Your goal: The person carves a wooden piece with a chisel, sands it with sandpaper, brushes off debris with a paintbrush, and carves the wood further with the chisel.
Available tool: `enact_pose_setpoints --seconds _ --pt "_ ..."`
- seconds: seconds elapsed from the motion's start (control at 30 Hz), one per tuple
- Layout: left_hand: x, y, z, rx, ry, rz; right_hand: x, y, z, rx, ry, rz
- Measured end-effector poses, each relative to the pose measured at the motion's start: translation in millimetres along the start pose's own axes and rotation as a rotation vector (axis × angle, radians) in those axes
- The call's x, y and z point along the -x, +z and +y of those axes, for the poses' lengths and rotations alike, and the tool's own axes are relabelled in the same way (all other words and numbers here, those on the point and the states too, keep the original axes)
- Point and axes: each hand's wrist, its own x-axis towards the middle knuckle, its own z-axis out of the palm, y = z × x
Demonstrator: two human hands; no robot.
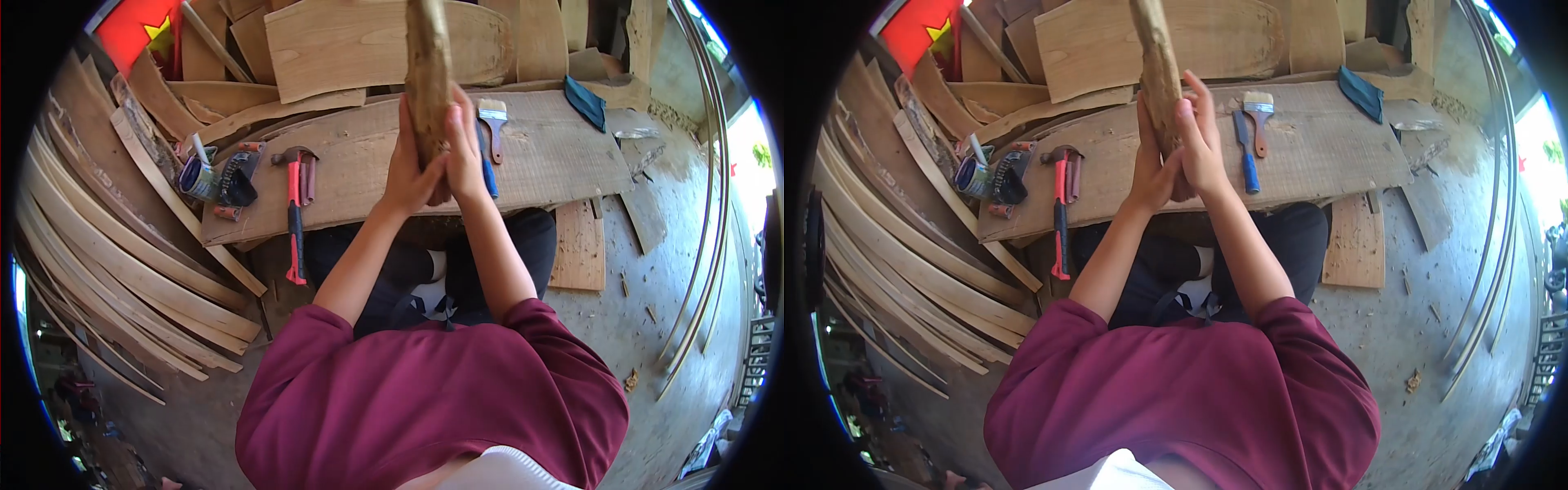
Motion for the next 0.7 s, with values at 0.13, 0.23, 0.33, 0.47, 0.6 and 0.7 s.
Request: enact_pose_setpoints --seconds 0.13,0.23,0.33,0.47,0.6,0.7 --pt "10 -11 -79 0.283 -0.607 0.053 -14 -1 63 -0.006 0.686 0.139" --pt "13 -21 -68 0.284 -0.865 -0.017 -15 -8 114 0.027 0.826 0.055" --pt "-18 -33 -30 0.221 -0.583 -0.039 -24 22 40 -0.062 0.507 0.101" --pt "-31 -27 -22 0.072 -0.276 -0.081 -30 18 45 -0.035 0.069 0.055" --pt "-1 -1 -69 0.248 -0.591 0.019 -26 -18 102 0.227 0.736 0.051" --pt "-2 -2 -68 0.199 -0.738 -0.046 -16 -16 95 0.180 0.644 0.096"
